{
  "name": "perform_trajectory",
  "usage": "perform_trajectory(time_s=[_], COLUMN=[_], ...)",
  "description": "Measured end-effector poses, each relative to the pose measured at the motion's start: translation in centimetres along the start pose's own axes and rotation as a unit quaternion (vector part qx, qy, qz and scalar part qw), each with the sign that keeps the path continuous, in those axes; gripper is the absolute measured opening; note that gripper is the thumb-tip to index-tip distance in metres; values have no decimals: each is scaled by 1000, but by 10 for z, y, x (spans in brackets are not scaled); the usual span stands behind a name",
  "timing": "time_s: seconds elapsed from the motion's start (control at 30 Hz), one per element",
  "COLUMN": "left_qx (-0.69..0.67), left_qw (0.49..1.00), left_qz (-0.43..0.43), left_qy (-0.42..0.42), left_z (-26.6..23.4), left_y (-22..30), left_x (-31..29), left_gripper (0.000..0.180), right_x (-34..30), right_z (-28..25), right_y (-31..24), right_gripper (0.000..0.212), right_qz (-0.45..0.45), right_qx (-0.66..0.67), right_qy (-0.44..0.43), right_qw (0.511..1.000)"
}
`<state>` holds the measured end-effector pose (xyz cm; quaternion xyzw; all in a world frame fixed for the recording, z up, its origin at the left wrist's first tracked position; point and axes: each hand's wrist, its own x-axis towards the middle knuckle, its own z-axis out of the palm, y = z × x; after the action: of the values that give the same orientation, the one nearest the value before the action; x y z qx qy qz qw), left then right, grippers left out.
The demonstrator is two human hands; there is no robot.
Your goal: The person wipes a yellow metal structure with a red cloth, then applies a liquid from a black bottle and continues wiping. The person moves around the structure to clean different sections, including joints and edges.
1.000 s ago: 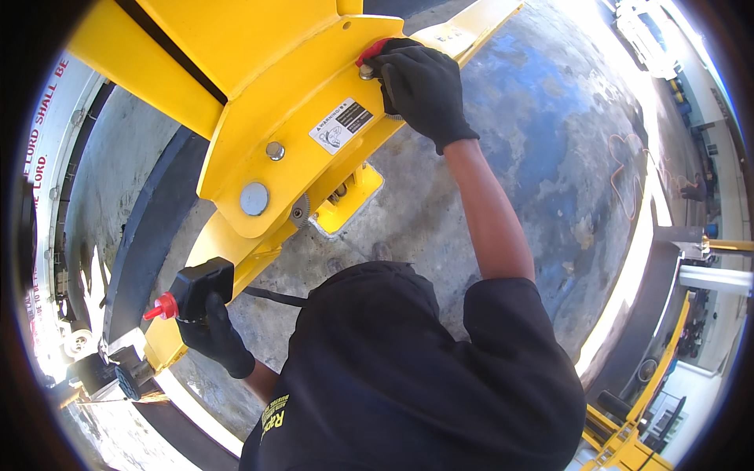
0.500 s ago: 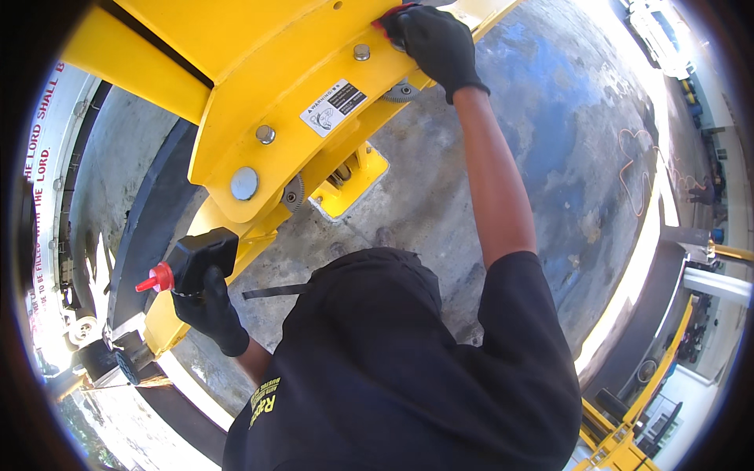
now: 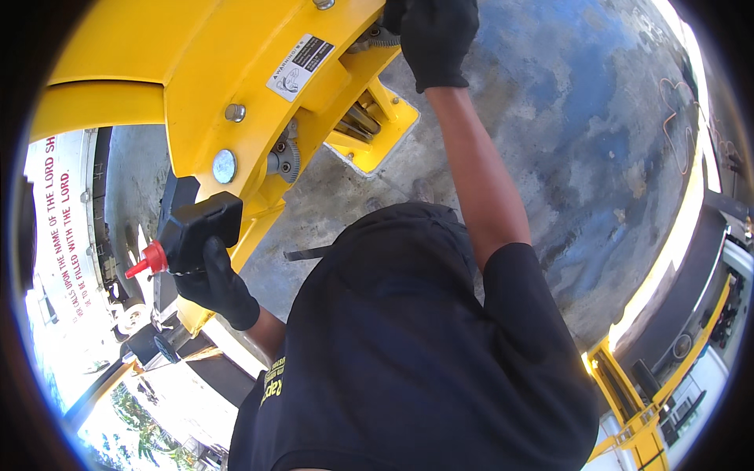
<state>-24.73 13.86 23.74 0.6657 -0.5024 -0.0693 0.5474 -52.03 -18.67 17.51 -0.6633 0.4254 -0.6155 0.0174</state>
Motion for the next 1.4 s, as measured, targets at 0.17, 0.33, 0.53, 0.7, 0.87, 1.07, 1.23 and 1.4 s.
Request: perform_trajectory(time_s=[0.17,0.33,0.53,0.7,0.87,1.07,1.23,1.4], left_qx=[10,40,45,85,91,130,246,425], left_qw=[999,997,995,991,993,986,956,874], left_qz=[21,57,91,103,71,85,89,165], left_qy=[26,25,-20,25,-1,56,132,170], left_z=[23,41,44,56,65,49,0,-32], left_y=[15,33,49,40,64,34,-8,-18], left_x=[10,23,37,35,29,11,-32,-47], left_gripper=[28,29,33,36,38,45,43,34], right_x=[-126,-201,-145,-190,-155,-182,-194,-196], right_z=[26,30,23,39,21,28,30,34], right_y=[-37,-83,6,-54,-7,-40,-32,-39], right_gripper=[24,35,27,31,26,35,40,35], right_qz=[129,-51,-25,-13,-122,-12,-85,-19], right_qx=[14,-36,-41,11,-29,30,73,80], right_qy=[39,-204,-69,-107,-94,-93,-159,-138], right_qw=[991,977,997,994,988,995,981,987])
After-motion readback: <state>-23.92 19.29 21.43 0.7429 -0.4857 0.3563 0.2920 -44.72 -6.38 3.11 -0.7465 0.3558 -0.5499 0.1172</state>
